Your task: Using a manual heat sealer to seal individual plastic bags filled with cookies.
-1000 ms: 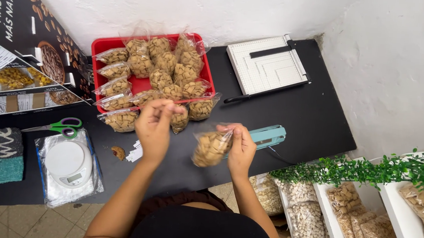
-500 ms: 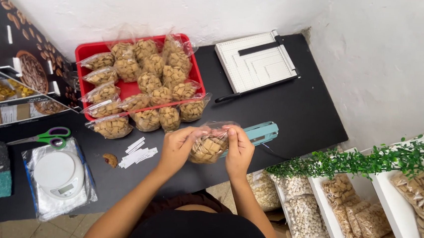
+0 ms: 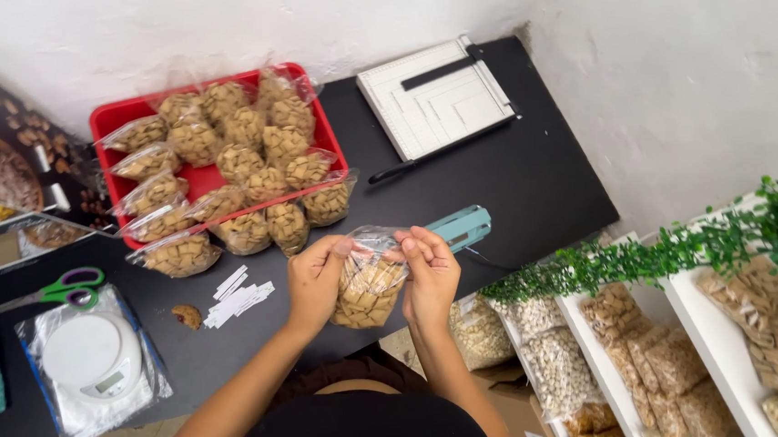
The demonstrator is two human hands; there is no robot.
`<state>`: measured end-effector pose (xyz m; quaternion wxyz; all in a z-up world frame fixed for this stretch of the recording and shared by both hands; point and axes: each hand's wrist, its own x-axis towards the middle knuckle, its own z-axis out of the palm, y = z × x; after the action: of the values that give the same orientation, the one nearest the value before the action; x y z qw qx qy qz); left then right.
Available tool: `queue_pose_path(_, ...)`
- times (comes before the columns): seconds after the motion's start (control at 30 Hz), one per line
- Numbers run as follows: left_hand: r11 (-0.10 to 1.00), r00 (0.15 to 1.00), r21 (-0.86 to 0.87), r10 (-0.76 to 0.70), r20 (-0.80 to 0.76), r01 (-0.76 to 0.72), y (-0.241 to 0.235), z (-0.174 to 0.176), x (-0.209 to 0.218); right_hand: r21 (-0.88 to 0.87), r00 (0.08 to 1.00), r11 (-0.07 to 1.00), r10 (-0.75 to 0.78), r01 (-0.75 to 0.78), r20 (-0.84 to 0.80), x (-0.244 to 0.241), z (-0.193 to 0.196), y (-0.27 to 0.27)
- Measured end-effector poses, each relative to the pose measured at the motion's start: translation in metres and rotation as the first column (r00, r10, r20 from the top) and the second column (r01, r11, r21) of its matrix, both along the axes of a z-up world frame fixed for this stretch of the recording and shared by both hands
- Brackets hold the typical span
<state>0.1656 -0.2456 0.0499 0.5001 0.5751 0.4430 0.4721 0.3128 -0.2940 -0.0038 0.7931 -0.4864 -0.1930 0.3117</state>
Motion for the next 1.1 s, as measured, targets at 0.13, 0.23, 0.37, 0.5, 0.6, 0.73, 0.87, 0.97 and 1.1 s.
queue_pose_path(0.13, 0.997, 0.998, -0.048, -0.058, -0.019, 0.057, -0.003, -0.007, 0.003, 0.002, 0.999, 0.999, -0.046, 0.046, 0.005, 0.008, -0.013, -0.016)
queue_pose_path(0.23, 0.994, 0.995, -0.069, -0.082, 0.056, 0.086, -0.002, -0.013, 0.004, -0.045, 0.994, 0.993, -0.109, 0.109, 0.014, 0.016, -0.024, -0.026)
queue_pose_path(0.37, 0.987, 0.990, -0.089, -0.127, 0.063, 0.132, 0.000, -0.023, 0.000, -0.110, 0.988, 0.985, -0.122, 0.132, 0.095, 0.023, -0.015, -0.039)
queue_pose_path(0.5, 0.977, 0.979, -0.081, -0.194, 0.064, 0.199, 0.011, -0.015, -0.007, -0.206, 0.987, 0.974, -0.067, 0.097, 0.149, 0.025, -0.006, -0.053)
queue_pose_path(0.6, 0.881, 0.881, 0.013, -0.472, 0.029, 0.472, 0.024, -0.008, -0.015, -0.249, 0.991, 0.969, 0.028, 0.005, 0.129, 0.019, 0.001, -0.055)
queue_pose_path(0.73, 0.616, 0.613, 0.103, -0.726, -0.311, 0.781, 0.027, 0.040, -0.009, -0.276, 0.989, 0.960, 0.076, -0.038, 0.127, 0.022, -0.005, -0.057)
queue_pose_path(0.87, 0.454, 0.387, -0.036, -0.797, -0.464, 0.890, 0.031, 0.038, 0.002, -0.281, 0.982, 0.954, 0.144, -0.105, 0.121, 0.023, -0.010, -0.057)
queue_pose_path(0.97, 0.394, 0.283, -0.094, -0.787, -0.549, 0.914, 0.035, 0.041, 0.005, -0.267, 0.975, 0.952, 0.185, -0.147, 0.124, 0.022, -0.002, -0.057)
queue_pose_path(1.1, 0.354, 0.228, -0.141, -0.810, -0.540, 0.925, 0.039, 0.056, 0.012, -0.229, 0.961, 0.951, 0.243, -0.209, 0.133, 0.024, 0.003, -0.056)
